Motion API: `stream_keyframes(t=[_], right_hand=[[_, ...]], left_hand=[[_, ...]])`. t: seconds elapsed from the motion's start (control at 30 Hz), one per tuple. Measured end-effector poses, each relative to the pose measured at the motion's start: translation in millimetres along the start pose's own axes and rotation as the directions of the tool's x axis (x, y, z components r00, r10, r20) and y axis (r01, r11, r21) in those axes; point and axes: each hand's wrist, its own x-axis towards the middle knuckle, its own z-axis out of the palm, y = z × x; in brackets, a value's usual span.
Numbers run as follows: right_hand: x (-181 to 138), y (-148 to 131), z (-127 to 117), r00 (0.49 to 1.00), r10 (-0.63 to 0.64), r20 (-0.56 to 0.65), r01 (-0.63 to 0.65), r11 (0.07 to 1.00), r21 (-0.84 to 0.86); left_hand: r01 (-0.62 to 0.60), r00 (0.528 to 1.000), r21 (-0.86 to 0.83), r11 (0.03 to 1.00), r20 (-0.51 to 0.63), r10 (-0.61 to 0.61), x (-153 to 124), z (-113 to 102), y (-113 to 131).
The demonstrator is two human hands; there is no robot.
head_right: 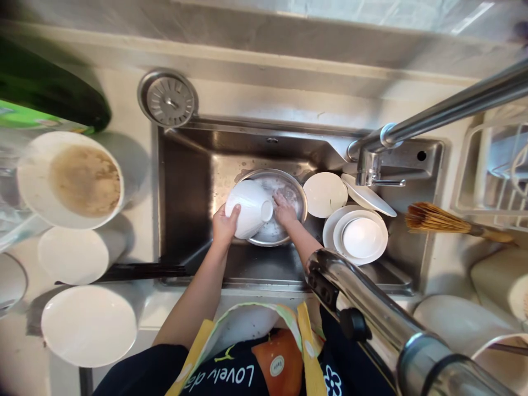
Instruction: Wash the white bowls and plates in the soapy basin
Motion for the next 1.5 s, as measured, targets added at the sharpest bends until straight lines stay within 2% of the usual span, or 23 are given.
stream_keyframes(t=[0.07, 0.1, 0.2, 0.33, 0.43, 0.5, 0.63, 0.7, 0.8, 0.9, 1.0, 1.07, 1.13, 1.2, 1.33, 1.4, 1.5], right_hand=[[1.1, -1.2, 2.1, 0.998, 0.028, 0.061, -0.029, 1.000, 0.006], [2.0, -2.9, 0.4, 0.997, 0.061, 0.055, -0.061, 0.998, 0.002], [-2.5, -15.7, -14.0, 0.989, 0.126, -0.074, -0.124, 0.992, 0.039], [-25.3, -50.9, -35.5, 0.959, 0.074, -0.275, 0.005, 0.961, 0.278], [-34.5, -75.6, -35.1, 0.949, 0.062, -0.308, 0.066, 0.919, 0.388], [-34.4, -83.1, -26.9, 0.951, 0.022, -0.310, 0.099, 0.924, 0.370], [-33.0, -73.6, -6.4, 0.961, -0.075, -0.267, 0.129, 0.973, 0.191], [-33.2, -60.9, 0.2, 0.971, -0.065, -0.230, 0.093, 0.989, 0.114], [-29.4, -39.5, 3.2, 0.981, 0.060, -0.183, -0.049, 0.997, 0.059], [-19.1, -20.1, 0.5, 0.966, 0.214, -0.142, -0.203, 0.975, 0.092], [-8.4, -7.3, -2.4, 0.917, 0.310, -0.251, -0.281, 0.949, 0.143], [-3.9, -3.1, -2.8, 0.933, 0.217, -0.287, -0.189, 0.974, 0.122], [-1.5, -1.0, -2.6, 0.980, 0.041, -0.195, -0.029, 0.998, 0.064], [-0.5, -0.9, -3.8, 0.995, -0.029, -0.097, 0.031, 0.999, 0.020], [-5.6, -13.9, -18.3, 0.982, 0.177, -0.064, -0.173, 0.983, 0.061], [-13.5, -30.5, -32.5, 0.970, 0.218, -0.105, -0.204, 0.970, 0.133], [-26.9, -62.8, -53.5, 0.968, 0.106, -0.228, -0.053, 0.972, 0.227]], left_hand=[[0.029, 0.999, -0.019, 0.999, -0.041, -0.030, 1.6, -1.2, -2.6], [0.040, 0.998, -0.029, 0.999, -0.054, -0.042, 2.2, -1.4, -3.4], [0.040, 0.997, -0.037, 0.998, -0.059, -0.043, 2.7, -0.3, -3.4], [0.023, 0.998, -0.032, 0.999, -0.056, -0.025, 1.8, 3.8, -2.3], [0.018, 0.998, -0.055, 0.998, -0.061, -0.021, 1.0, 7.6, -3.4], [0.029, 0.996, -0.094, 0.995, -0.076, -0.036, 0.5, 9.7, -4.2], [0.055, 0.995, -0.214, 0.975, -0.072, -0.072, -0.8, 12.2, -3.0], [0.053, 0.997, -0.228, 0.972, -0.046, -0.065, -1.4, 12.9, -1.4], [0.041, 0.999, -0.191, 0.981, -0.014, -0.044, -1.7, 13.0, 0.6], [0.017, 0.999, -0.135, 0.991, -0.027, -0.021, -0.7, 10.5, 1.4], [-0.014, 0.999, -0.048, 0.999, -0.034, 0.013, -0.1, 6.6, 2.5], [-0.032, 0.999, 0.005, 0.999, -0.021, 0.032, -0.8, 4.6, 3.9], [-0.047, 0.999, 0.054, 0.997, -0.015, 0.048, -2.2, 3.7, 5.9], [-0.056, 0.998, 0.096, 0.994, -0.018, 0.058, -3.5, 3.5, 8.4], [-0.074, 0.997, 0.142, 0.987, -0.011, 0.076, -4.6, 3.4, 12.9], [-0.076, 0.997, 0.152, 0.986, -0.003, 0.077, -4.9, 3.6, 14.7], [-0.090, 0.996, 0.170, 0.981, 0.013, 0.089, -6.2, 5.2, 16.6]])
